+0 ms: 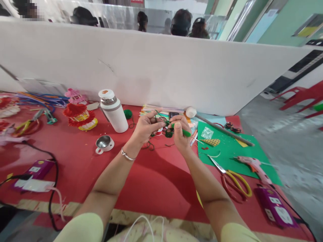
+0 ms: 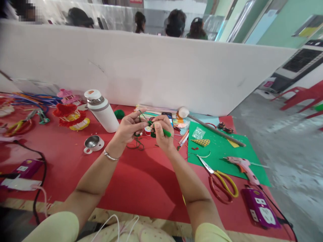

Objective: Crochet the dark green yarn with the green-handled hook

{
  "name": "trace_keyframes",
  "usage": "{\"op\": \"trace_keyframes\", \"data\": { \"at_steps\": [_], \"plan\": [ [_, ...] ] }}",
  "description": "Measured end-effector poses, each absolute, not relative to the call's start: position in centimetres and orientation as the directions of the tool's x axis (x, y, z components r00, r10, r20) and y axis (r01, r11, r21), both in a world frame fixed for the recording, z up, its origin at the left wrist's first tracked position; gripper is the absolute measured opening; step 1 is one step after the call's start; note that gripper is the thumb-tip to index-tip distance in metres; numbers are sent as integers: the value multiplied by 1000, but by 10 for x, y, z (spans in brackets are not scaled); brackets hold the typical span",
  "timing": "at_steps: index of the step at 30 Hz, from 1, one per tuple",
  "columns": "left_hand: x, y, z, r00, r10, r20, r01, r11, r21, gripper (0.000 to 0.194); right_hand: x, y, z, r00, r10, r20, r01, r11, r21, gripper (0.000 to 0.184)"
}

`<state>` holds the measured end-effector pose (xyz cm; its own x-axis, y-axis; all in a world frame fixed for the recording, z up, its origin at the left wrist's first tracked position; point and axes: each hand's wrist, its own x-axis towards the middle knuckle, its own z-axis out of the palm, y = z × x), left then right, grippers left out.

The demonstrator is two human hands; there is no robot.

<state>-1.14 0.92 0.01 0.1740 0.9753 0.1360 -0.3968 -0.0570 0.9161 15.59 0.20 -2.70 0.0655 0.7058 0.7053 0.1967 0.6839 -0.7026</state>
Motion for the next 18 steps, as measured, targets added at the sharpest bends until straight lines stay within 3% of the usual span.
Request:
{"op": "trace_keyframes", "data": {
  "at_steps": [3,9,12,15,18],
  "plan": [
    [-8,9,-1,161,974,161,-371,-91,924,77,159,5,-24,19,678,735,247,709,-660,48],
    [11,7,-14,-89,930,357,-154,-367,917,62,147,9,-36,75,571,817,402,733,-549,41],
    [20,3,-15,-141,932,334,-245,-360,900,63,138,8,-45,159,564,810,391,718,-577,44],
    [27,0,-12,-142,965,222,-453,-263,852,72,130,7,-48,242,678,694,223,657,-720,53],
    [30,-1,-9,-128,980,153,-575,-199,793,82,120,6,-45,207,883,422,-192,460,-867,59]
  ]
}}
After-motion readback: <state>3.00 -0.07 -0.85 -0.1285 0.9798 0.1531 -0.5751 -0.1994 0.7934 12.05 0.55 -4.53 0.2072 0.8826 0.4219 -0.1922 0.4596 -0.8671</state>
